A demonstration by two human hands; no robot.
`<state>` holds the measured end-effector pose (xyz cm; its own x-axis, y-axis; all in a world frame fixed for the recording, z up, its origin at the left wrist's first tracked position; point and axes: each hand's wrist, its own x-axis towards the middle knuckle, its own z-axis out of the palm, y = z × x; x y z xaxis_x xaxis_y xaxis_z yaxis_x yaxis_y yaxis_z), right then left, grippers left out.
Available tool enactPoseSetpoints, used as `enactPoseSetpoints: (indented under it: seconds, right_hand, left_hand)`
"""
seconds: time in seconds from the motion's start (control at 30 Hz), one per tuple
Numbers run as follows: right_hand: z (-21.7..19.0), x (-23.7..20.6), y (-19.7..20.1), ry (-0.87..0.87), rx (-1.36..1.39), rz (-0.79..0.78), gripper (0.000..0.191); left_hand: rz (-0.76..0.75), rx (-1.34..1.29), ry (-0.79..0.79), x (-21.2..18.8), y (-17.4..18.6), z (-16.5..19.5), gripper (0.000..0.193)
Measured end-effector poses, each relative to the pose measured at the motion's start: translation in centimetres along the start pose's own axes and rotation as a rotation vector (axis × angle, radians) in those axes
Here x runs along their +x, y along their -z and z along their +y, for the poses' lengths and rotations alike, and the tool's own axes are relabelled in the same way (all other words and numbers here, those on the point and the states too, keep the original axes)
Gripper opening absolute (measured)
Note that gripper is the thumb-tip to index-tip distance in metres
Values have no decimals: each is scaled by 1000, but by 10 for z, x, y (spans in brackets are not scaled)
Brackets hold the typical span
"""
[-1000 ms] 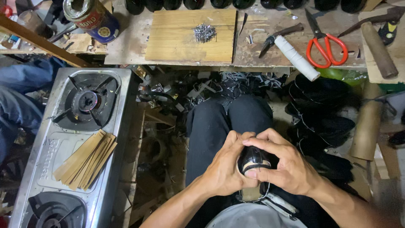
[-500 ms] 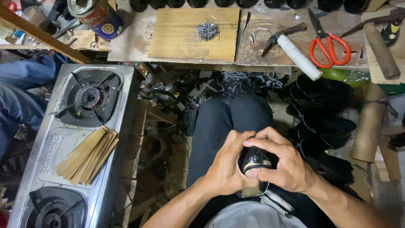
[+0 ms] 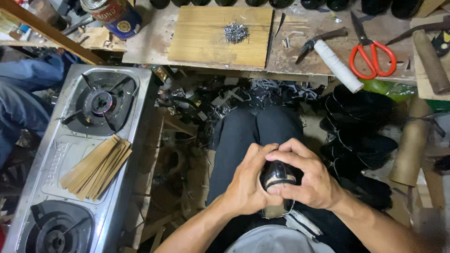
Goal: The person uses a hammer and a small metal tool to tap along the edge of a shoe sole while holding the shoe on their lap. They repeatedly reposition the shoe and tap different sections of the sole perimeter.
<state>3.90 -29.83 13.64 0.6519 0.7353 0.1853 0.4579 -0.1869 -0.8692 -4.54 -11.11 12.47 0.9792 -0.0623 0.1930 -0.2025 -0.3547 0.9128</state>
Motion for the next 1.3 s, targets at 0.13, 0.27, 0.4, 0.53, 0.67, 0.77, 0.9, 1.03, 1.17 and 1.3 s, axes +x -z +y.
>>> enactPoseSetpoints:
  seconds: [0.13, 0.27, 0.4, 0.53, 0.67, 0.77, 0.9, 1.03, 1.17, 1.3]
  right_hand:
    - [-1, 8, 2, -101, -9, -77, 74]
    - [-5, 8, 7, -182, -66, -109, 80]
    - [1, -3, 23, 89, 16, -195, 96]
    - [14, -31, 26, -483, -45, -194, 77]
    - [19, -75, -12, -635, -394, -541, 72]
    - [26, -96, -40, -581, -516, -599, 68]
    - [39, -112, -23, -1147, -233, -686, 51]
    - [32, -133, 11, -768, -27, -47, 58]
    - [21, -134, 25, -295, -100, 73, 35]
    - [23, -95, 38, -1087, -12, -367, 29]
  left_hand:
    - [-68, 25, 56, 7, 14, 0, 93]
    - [-112, 8, 151, 11, 19, 5, 101]
    - [-136, 18, 191, 12, 21, 7, 111]
    - [-97, 5, 221, 14, 25, -4, 101]
    - [-38, -264, 371, 21, 25, -24, 98]
    - [-19, -437, 483, 25, 20, -39, 108]
    - [2, -239, 383, 26, 25, -50, 103]
    - [30, -84, 374, 25, 25, -45, 103]
    - [13, 69, 386, 27, 13, -25, 105]
    - [-23, 154, 321, 29, 2, 0, 103]
